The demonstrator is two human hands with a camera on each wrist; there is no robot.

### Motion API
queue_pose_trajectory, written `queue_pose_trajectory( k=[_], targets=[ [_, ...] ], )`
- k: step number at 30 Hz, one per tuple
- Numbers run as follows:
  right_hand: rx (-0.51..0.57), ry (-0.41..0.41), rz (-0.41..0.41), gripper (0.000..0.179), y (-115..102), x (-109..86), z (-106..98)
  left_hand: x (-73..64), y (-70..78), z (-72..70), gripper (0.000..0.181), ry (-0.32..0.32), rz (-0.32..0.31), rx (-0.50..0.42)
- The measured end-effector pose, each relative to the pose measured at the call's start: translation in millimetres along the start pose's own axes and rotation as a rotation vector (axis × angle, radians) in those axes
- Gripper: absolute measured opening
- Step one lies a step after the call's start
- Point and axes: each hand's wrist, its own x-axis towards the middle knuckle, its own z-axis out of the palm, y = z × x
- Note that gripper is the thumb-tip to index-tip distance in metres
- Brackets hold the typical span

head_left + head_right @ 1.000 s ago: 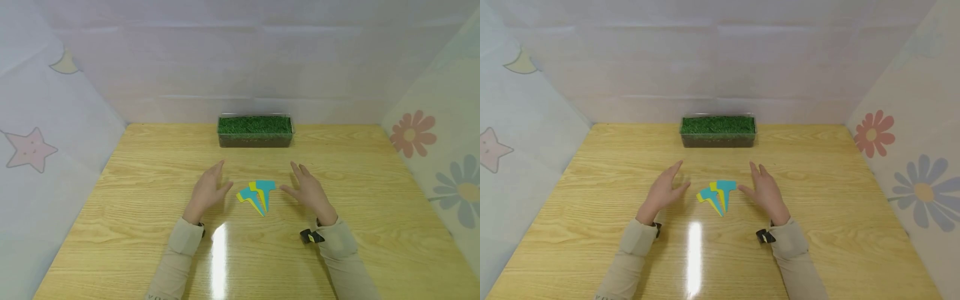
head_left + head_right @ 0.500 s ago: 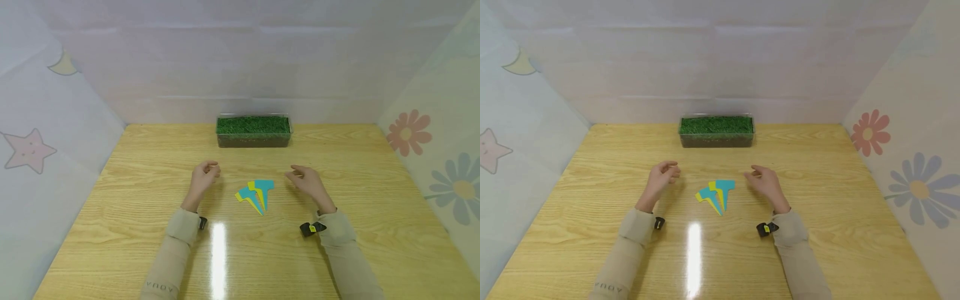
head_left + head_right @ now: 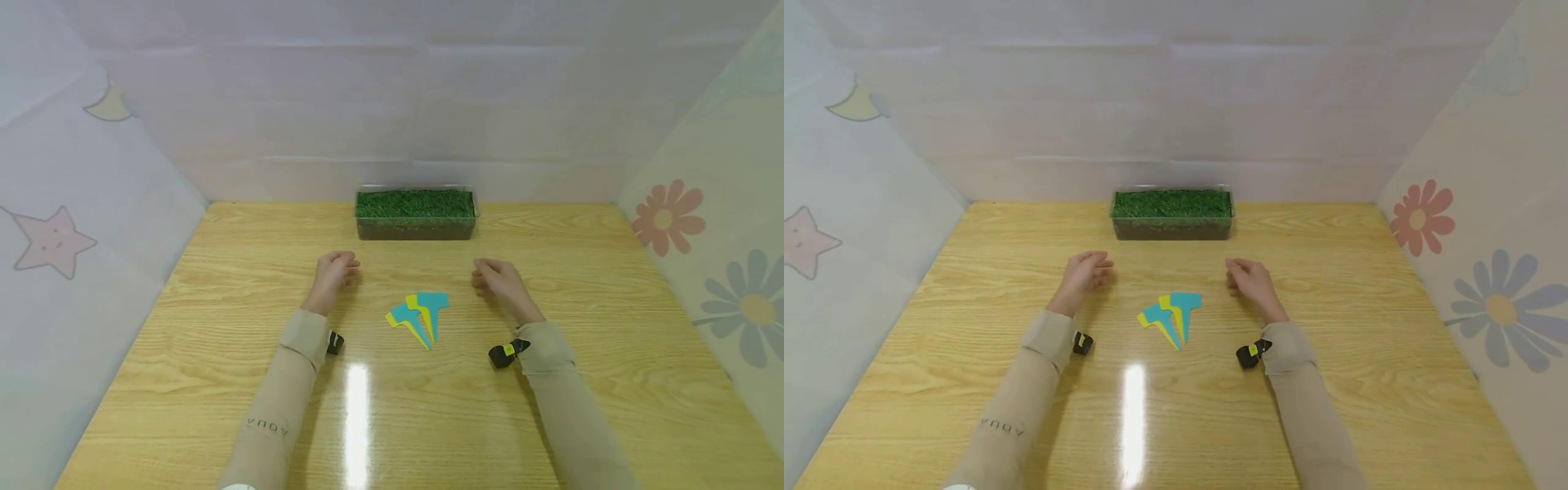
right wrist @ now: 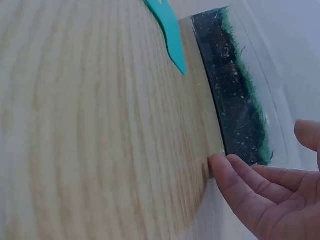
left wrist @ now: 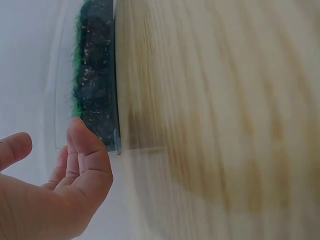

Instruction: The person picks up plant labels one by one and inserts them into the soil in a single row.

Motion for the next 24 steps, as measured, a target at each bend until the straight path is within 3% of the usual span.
queue_pose_trajectory(
  k=[4, 12, 24],
  targets=[
    [0.042, 0.007, 0.028, 0.066, -0.5, 8.6, -2.8, 11.3, 2.8, 0.4, 0.04, 0.006, -0.03, -0.017],
    [0.093, 0.028, 0.086, 0.069, -3.9, 25.9, -6.7, 23.0, 9.0, 1.2, 0.043, 0.021, -0.028, -0.054],
    [0.137, 0.071, 0.13, 0.067, -10.7, 47.5, -8.2, 44.9, 16.9, 2.9, 0.045, 0.075, -0.034, 0.006]
  ],
)
